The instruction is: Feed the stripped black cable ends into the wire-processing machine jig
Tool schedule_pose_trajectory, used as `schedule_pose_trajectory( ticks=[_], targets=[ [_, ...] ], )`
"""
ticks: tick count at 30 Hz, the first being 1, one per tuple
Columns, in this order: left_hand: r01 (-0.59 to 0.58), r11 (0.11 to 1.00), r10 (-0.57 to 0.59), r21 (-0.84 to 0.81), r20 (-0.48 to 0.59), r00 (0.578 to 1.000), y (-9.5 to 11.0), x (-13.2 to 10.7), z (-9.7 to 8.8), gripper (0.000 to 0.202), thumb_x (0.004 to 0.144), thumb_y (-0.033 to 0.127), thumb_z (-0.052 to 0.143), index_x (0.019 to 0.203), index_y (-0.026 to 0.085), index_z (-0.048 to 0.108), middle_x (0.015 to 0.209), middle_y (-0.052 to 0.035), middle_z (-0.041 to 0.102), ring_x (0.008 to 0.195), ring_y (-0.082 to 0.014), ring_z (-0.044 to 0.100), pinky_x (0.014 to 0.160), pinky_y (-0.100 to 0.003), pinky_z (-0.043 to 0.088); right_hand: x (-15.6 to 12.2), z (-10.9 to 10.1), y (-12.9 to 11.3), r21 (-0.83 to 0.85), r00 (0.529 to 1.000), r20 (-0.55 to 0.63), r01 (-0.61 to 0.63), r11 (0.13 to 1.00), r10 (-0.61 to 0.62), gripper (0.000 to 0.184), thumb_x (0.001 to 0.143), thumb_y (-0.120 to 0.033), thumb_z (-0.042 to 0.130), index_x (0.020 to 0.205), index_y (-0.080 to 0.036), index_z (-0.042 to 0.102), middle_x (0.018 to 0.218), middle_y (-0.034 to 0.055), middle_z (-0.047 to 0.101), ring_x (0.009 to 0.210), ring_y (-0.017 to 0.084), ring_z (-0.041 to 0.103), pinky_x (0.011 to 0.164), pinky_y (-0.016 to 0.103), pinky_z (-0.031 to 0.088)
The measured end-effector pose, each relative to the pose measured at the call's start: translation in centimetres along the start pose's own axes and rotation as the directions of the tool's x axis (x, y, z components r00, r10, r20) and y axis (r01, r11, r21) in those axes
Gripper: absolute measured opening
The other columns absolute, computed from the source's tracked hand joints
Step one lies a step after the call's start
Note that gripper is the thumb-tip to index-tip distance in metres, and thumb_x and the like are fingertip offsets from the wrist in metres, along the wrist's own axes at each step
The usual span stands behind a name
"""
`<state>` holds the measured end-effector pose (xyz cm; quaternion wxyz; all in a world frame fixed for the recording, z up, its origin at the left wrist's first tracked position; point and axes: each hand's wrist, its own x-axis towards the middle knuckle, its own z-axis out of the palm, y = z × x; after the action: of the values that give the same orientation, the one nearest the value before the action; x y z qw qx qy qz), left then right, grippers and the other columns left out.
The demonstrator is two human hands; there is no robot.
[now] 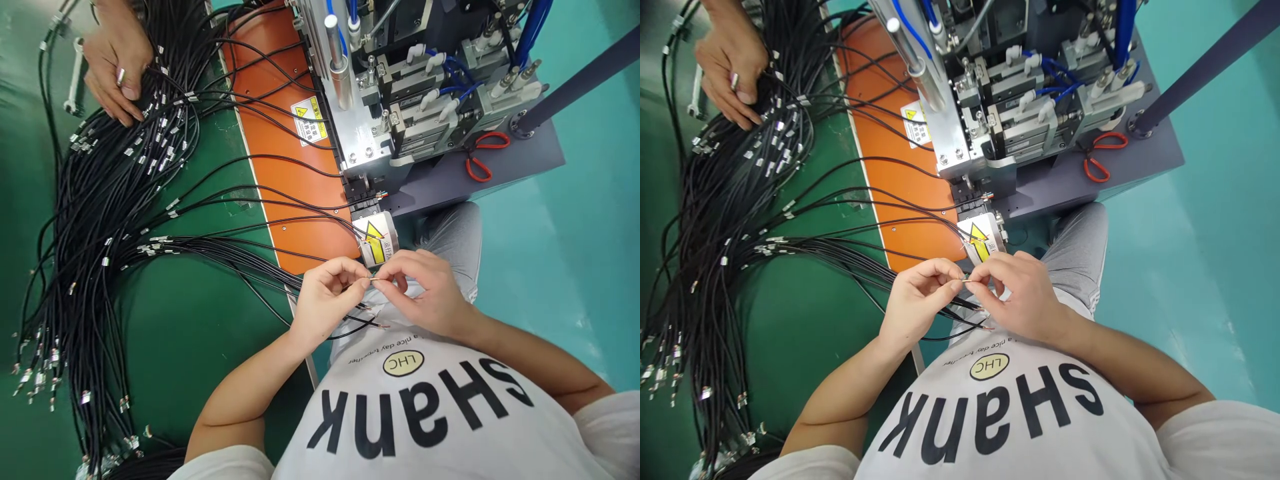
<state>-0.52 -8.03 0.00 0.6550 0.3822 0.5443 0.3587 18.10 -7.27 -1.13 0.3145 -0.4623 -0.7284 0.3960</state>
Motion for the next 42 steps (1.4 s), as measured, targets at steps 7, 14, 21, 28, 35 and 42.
schedule_pose_trajectory(
  ticks=[7,14,21,28,35,42],
  targets=[
    [-0.023,1.000,0.023,0.007,0.023,0.999,0.0,-0.2,0.1,0.009,0.082,0.021,0.072,0.083,0.015,0.066,0.074,-0.0004,0.061,0.067,-0.0084,0.054,0.061,-0.019,0.044,0.1,-0.3,-0.1,0.045,1.000,0.012,-0.024,0.999,0.023,0.007,0.086,-0.022,0.070,0.088,-0.021,0.064,0.076,-0.0038,0.064,0.059,0.010,0.052,0.067,0.032,0.040],
    [-0.050,0.998,0.049,0.030,0.036,0.998,-0.3,-0.3,0.2,0.009,0.083,0.020,0.071,0.085,0.014,0.065,0.076,-0.0007,0.061,0.068,-0.0084,0.053,0.062,-0.020,0.043,1.0,-0.9,-0.1,0.270,0.993,0.039,-0.115,0.956,0.108,0.006,0.089,-0.016,0.063,0.086,-0.020,0.066,0.078,-0.0019,0.061,0.067,0.012,0.052,0.065,0.029,0.041],
    [-0.050,0.999,0.049,0.022,0.032,0.998,-0.2,-0.3,0.2,0.007,0.083,0.018,0.071,0.086,0.014,0.066,0.076,-0.0013,0.062,0.068,-0.0089,0.055,0.062,-0.020,0.045,0.9,-0.8,0.1,0.296,0.993,0.049,-0.115,0.948,0.105,0.010,0.088,-0.011,0.063,0.082,-0.020,0.065,0.076,-0.0019,0.061,0.066,0.012,0.051,0.064,0.030,0.040],
    [-0.033,0.999,0.033,0.026,0.017,0.999,-0.1,-0.1,0.2,0.008,0.082,0.019,0.072,0.085,0.013,0.067,0.075,-0.0018,0.063,0.066,-0.0091,0.055,0.060,-0.020,0.045,0.8,-0.7,0.3,0.284,0.993,0.053,-0.118,0.952,0.108,0.007,0.088,-0.014,0.065,0.084,-0.020,0.066,0.075,-0.0015,0.062,0.066,0.012,0.052,0.064,0.030,0.041],
    [-0.033,0.999,0.032,0.023,0.028,0.999,-0.4,-0.1,0.2,0.007,0.082,0.019,0.072,0.085,0.014,0.066,0.075,-0.0009,0.063,0.067,-0.0086,0.055,0.060,-0.020,0.045,0.7,-0.7,0.2,0.253,0.994,0.046,-0.109,0.961,0.101,0.006,0.088,-0.017,0.067,0.083,-0.020,0.067,0.075,-0.0018,0.063,0.064,0.012,0.053,0.063,0.029,0.044],
    [-0.026,0.999,0.025,0.025,0.040,0.999,-0.5,-0.1,0.1,0.011,0.081,0.022,0.073,0.084,0.015,0.066,0.075,-0.0015,0.063,0.067,-0.0100,0.056,0.060,-0.021,0.045,0.8,-0.6,0.3,0.231,0.992,0.063,-0.121,0.965,0.109,0.006,0.089,-0.019,0.066,0.084,-0.021,0.067,0.077,-0.0010,0.065,0.063,0.012,0.052,0.062,0.029,0.043]
  ],
)
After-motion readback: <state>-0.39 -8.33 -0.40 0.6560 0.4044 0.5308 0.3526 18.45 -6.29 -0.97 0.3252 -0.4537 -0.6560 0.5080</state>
